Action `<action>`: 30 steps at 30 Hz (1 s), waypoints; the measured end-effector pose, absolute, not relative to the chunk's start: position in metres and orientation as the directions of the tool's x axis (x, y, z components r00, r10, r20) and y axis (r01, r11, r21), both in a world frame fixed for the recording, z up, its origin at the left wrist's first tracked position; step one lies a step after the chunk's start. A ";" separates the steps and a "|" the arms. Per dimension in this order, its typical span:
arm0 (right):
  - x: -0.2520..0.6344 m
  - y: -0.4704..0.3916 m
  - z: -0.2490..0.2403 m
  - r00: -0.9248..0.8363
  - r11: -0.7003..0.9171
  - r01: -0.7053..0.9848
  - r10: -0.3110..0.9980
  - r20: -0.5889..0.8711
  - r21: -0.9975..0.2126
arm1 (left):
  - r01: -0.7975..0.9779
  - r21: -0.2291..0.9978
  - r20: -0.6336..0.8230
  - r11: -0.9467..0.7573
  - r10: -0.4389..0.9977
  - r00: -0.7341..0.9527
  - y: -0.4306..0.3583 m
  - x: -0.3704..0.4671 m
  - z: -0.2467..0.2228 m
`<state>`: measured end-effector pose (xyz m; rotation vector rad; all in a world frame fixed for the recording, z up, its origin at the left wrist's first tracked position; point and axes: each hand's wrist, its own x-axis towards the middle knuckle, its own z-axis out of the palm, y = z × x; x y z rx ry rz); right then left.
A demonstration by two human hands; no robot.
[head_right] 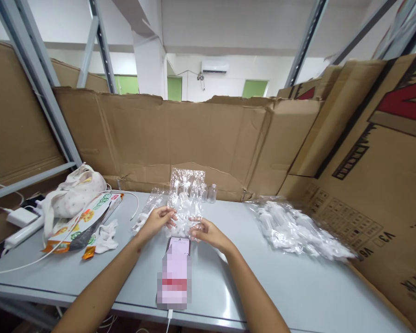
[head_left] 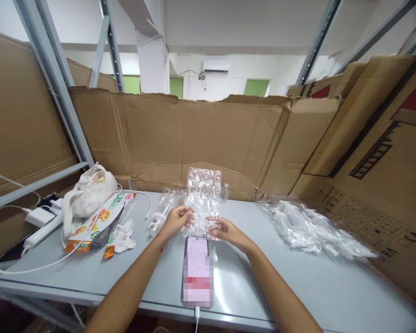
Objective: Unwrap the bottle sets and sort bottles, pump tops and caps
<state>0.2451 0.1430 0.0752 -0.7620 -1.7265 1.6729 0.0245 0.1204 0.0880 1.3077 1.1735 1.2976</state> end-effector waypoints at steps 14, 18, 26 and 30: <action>0.241 0.154 0.070 -0.489 0.179 -0.069 0.851 0.190 -0.981 | 0.040 0.987 0.154 -0.158 0.984 0.091 0.118 0.030 0.085; 0.239 0.154 0.070 -0.480 0.152 -0.093 0.859 0.178 -0.984 | -0.010 0.983 0.182 -0.181 0.982 0.060 0.123 0.028 0.088; 0.231 0.147 0.080 -0.538 0.135 -0.078 0.828 0.155 -0.988 | 0.016 0.970 0.242 -0.242 0.970 -0.028 0.117 0.013 0.110; 0.223 0.146 0.080 -0.569 0.326 0.115 0.796 0.207 -0.938 | 0.011 0.975 0.221 -0.224 0.954 -0.203 0.102 -0.027 0.119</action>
